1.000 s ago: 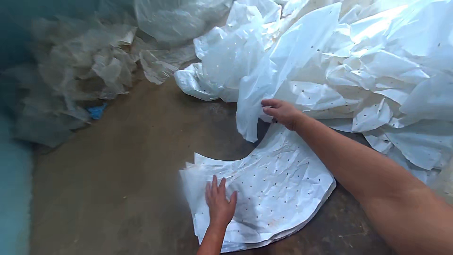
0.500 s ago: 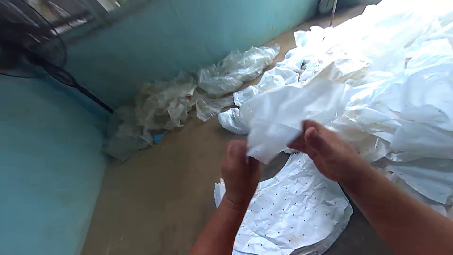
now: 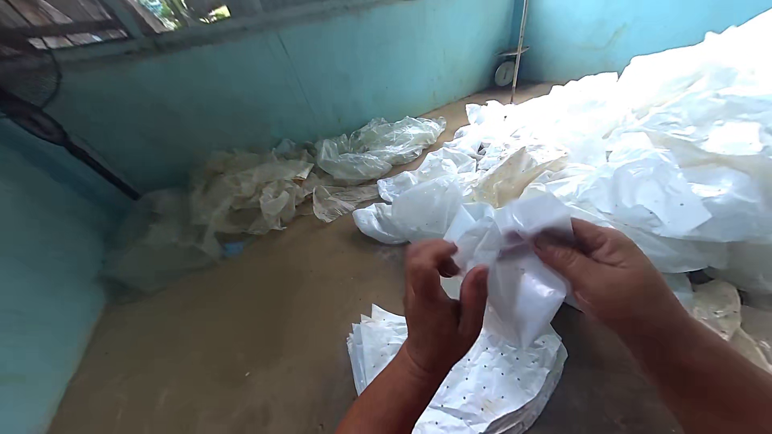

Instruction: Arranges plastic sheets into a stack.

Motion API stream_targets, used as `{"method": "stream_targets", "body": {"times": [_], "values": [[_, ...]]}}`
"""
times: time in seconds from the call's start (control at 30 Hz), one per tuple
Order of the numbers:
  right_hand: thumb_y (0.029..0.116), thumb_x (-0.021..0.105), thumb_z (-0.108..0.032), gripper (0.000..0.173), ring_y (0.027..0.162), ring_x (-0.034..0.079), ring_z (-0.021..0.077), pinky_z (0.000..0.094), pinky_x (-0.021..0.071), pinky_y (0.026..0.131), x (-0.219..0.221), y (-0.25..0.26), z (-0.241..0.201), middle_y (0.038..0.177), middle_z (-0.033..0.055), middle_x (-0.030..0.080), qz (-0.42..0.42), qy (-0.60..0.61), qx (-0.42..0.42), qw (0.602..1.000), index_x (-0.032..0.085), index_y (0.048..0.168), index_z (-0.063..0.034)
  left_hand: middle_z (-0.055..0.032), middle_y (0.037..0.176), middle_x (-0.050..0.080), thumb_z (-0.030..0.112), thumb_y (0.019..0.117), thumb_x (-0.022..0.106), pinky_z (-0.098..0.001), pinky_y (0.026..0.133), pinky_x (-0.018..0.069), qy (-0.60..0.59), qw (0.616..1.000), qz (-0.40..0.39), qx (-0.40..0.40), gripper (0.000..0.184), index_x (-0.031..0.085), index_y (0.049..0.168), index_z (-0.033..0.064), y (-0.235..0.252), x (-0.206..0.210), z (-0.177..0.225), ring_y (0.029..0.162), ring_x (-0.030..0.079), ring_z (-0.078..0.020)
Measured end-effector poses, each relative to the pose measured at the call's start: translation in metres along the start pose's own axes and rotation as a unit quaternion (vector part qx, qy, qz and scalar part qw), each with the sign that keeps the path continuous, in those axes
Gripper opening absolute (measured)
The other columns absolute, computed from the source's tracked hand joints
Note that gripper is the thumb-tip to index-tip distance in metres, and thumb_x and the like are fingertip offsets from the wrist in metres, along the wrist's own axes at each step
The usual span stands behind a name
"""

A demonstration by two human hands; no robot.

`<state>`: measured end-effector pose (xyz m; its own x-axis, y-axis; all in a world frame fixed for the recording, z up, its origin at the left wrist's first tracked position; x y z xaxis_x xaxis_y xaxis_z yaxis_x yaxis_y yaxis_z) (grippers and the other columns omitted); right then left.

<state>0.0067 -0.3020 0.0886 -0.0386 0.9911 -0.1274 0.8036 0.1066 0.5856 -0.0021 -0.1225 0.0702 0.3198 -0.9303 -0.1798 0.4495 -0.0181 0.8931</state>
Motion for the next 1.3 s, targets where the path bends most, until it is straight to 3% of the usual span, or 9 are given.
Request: {"method": "stream_targets", "body": {"times": [0.1, 0.2, 0.33, 0.5, 0.7, 0.87, 1.1, 1.2, 1.3], "values": [[0.1056, 0.055, -0.018, 0.016, 0.091, 0.067, -0.0078, 0.0139, 0.057, 0.083, 0.011, -0.01, -0.001, 0.097, -0.0193, 0.071, -0.026, -0.01, -0.069, 0.997, 0.071, 0.107, -0.0225, -0.0146, 0.109, 0.062, 0.031, 0.0939, 0.072, -0.0258, 0.076, 0.0494, 0.07, 0.996, -0.029, -0.039, 0.045, 0.062, 0.124, -0.0014, 0.008, -0.013, -0.002, 0.092, 0.059, -0.0147], [0.1065, 0.054, -0.026, 0.018, 0.088, 0.067, -0.0094, 0.0126, 0.057, 0.081, 0.012, -0.012, 0.006, 0.095, -0.0222, 0.072, -0.031, 0.031, -0.06, 0.997, 0.072, 0.106, -0.0303, -0.0063, 0.104, 0.066, 0.02, 0.0952, 0.069, -0.0251, 0.086, 0.0495, -0.002, 0.986, -0.092, -0.136, 0.025, 0.069, 0.112, 0.0021, 0.007, -0.02, -0.012, 0.099, 0.06, -0.0089], [0.1083, 0.048, -0.024, 0.028, 0.072, 0.068, -0.0051, 0.0165, 0.0592, 0.067, -0.006, -0.005, 0.018, 0.08, -0.0169, 0.072, 0.077, 0.088, 0.072, 0.991, 0.072, 0.093, -0.028, 0.0039, 0.088, 0.064, 0.008, 0.0978, 0.063, -0.0193, 0.075, 0.0546, -0.072, 0.979, -0.063, -0.182, 0.01, 0.07, 0.091, 0.0048, 0.004, -0.041, -0.025, 0.082, 0.062, -0.0002], [0.1135, 0.029, -0.029, 0.038, 0.099, 0.071, 0.0085, 0.0297, 0.0592, 0.092, -0.049, 0.011, 0.046, 0.104, -0.0037, 0.072, 0.18, 0.271, 0.151, 0.934, 0.065, 0.11, -0.0165, 0.0113, 0.091, 0.068, 0.003, 0.0993, 0.061, -0.0192, 0.073, 0.059, -0.092, 0.976, 0.015, -0.199, 0.015, 0.071, 0.096, 0.0132, 0.01, -0.083, -0.042, 0.078, 0.066, 0.0009], [0.1128, 0.014, -0.041, 0.051, 0.105, 0.07, 0.0109, 0.033, 0.0582, 0.094, -0.063, 0.014, 0.046, 0.11, -0.0039, 0.071, 0.144, 0.324, 0.155, 0.922, 0.061, 0.116, -0.02, 0.0129, 0.081, 0.068, 0.006, 0.103, 0.056, -0.0174, 0.067, 0.0584, -0.092, 0.972, -0.017, -0.214, 0.015, 0.065, 0.098, 0.0161, 0.013, -0.07, -0.039, 0.071, 0.066, 0.0018], [0.1114, 0.041, -0.031, 0.035, 0.076, 0.07, 0.0021, 0.0221, 0.0613, 0.074, -0.059, 0.007, 0.028, 0.081, -0.009, 0.072, 0.199, 0.172, 0.132, 0.956, 0.068, 0.092, -0.0201, 0.0128, 0.079, 0.062, 0.013, 0.1023, 0.059, -0.0122, 0.063, 0.0536, -0.04, 0.985, -0.08, -0.147, 0.012, 0.065, 0.092, 0.0124, 0.01, -0.05, -0.03, 0.068, 0.06, 0.0065], [0.1104, 0.045, -0.033, 0.036, 0.061, 0.065, -0.0021, 0.0189, 0.0589, 0.063, -0.091, 0.016, 0.044, 0.066, -0.0143, 0.066, 0.298, 0.085, 0.162, 0.937, 0.063, 0.08, -0.0245, 0.0005, 0.087, 0.061, 0.015, 0.1041, 0.058, -0.013, 0.078, 0.0507, 0.025, 0.993, -0.114, 0.008, 0.023, 0.063, 0.085, 0.0026, 0.01, -0.044, -0.017, 0.085, 0.06, 0.0018], [0.1106, 0.044, -0.038, 0.041, 0.042, 0.043, -0.0021, 0.017, 0.0437, 0.046, -0.136, 0.02, 0.062, 0.05, -0.0156, 0.042, 0.346, 0.025, 0.116, 0.931, 0.046, 0.071, -0.0263, 0.0001, 0.084, 0.061, 0.016, 0.1042, 0.058, -0.0135, 0.076, 0.0507, 0.084, 0.993, -0.085, -0.015, 0.026, 0.064, 0.085, -0.0008, 0.015, -0.055, -0.021, 0.081, 0.06, 0.0025], [0.1033, 0.059, -0.03, 0.017, 0.087, 0.063, -0.0051, 0.0191, 0.0544, 0.086, -0.119, 0.021, 0.028, 0.091, -0.013, 0.064, 0.184, -0.145, -0.082, 0.969, 0.059, 0.101, -0.0134, -0.0058, 0.083, 0.064, 0.012, 0.1013, 0.061, -0.0176, 0.077, 0.0525, 0.091, 0.99, -0.108, -0.001, 0.024, 0.066, 0.084, -0.0032, 0.017, -0.039, -0.01, 0.081, 0.062, -0.0043]]}}
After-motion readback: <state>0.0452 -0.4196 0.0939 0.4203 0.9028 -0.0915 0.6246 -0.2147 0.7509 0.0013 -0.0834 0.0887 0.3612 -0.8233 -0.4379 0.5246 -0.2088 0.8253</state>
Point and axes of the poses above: each hand's wrist, its own y-axis towards the middle knuckle, its own x-axis out of the palm, z = x × y, the point moved 6 cm from there along y, towards the middle knuckle
